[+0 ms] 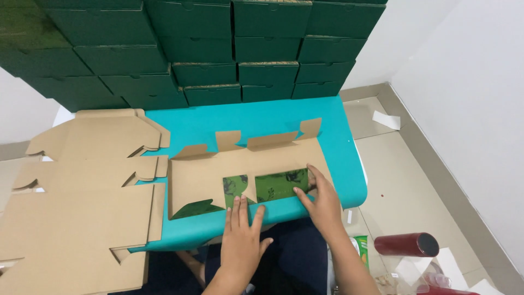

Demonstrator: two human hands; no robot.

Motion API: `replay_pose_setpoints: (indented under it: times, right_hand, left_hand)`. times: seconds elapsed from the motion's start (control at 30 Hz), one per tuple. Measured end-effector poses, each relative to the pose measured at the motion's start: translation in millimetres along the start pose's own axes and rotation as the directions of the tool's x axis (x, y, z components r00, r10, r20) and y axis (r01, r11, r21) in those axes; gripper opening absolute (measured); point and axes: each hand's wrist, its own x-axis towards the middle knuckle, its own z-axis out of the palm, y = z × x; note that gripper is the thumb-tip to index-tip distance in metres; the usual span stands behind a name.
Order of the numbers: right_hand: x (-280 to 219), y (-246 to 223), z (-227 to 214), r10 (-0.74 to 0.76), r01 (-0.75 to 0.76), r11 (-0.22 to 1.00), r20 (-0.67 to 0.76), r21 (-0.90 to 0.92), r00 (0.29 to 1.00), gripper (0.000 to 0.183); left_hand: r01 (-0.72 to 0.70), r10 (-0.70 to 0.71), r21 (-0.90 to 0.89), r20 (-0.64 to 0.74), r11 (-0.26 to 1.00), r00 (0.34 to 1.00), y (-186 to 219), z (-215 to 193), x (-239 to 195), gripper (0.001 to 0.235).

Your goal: Assembling cardboard boxes from flat sheets by folding along creases and tucking flaps

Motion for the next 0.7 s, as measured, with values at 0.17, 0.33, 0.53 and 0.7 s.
replay_pose_setpoints:
  times: [0.17, 0.33, 0.53, 0.7]
  right_hand:
    - [-0.1, 10.3, 20.1, -0.300, 0.255, 0.928, -0.140, -0.270, 0.943, 0.037]
    - [-23.7, -14.6, 35.2, -0.469, 0.374, 0.826, -0.147, -0.421, 0.871, 0.012]
    - [-36.7, -35.5, 21.3, -0.552, 0.531, 0.799, 0.004, -0.282, 0.834, 0.020]
    - [-27.4, -6.6, -3.5, -0.397, 0.340, 0.895, -0.167, -0.290, 0.902, 0.019]
  left_hand:
    - [0.044, -0.068, 0.233, 0.097, 0.972, 0.993, 13.3, -5.0, 11.3, 0.099]
    - [0.054, -0.094, 0.189, 0.211, 0.981, 0.973, 13.9, -3.0, 19.8, 0.083]
    - [0.074, -0.100, 0.212, 0.115, 0.974, 0.988, 14.5, -8.5, 18.9, 0.071]
    - [0.066, -0.098, 0.204, 0.149, 0.977, 0.984, 14.2, -5.4, 18.6, 0.079]
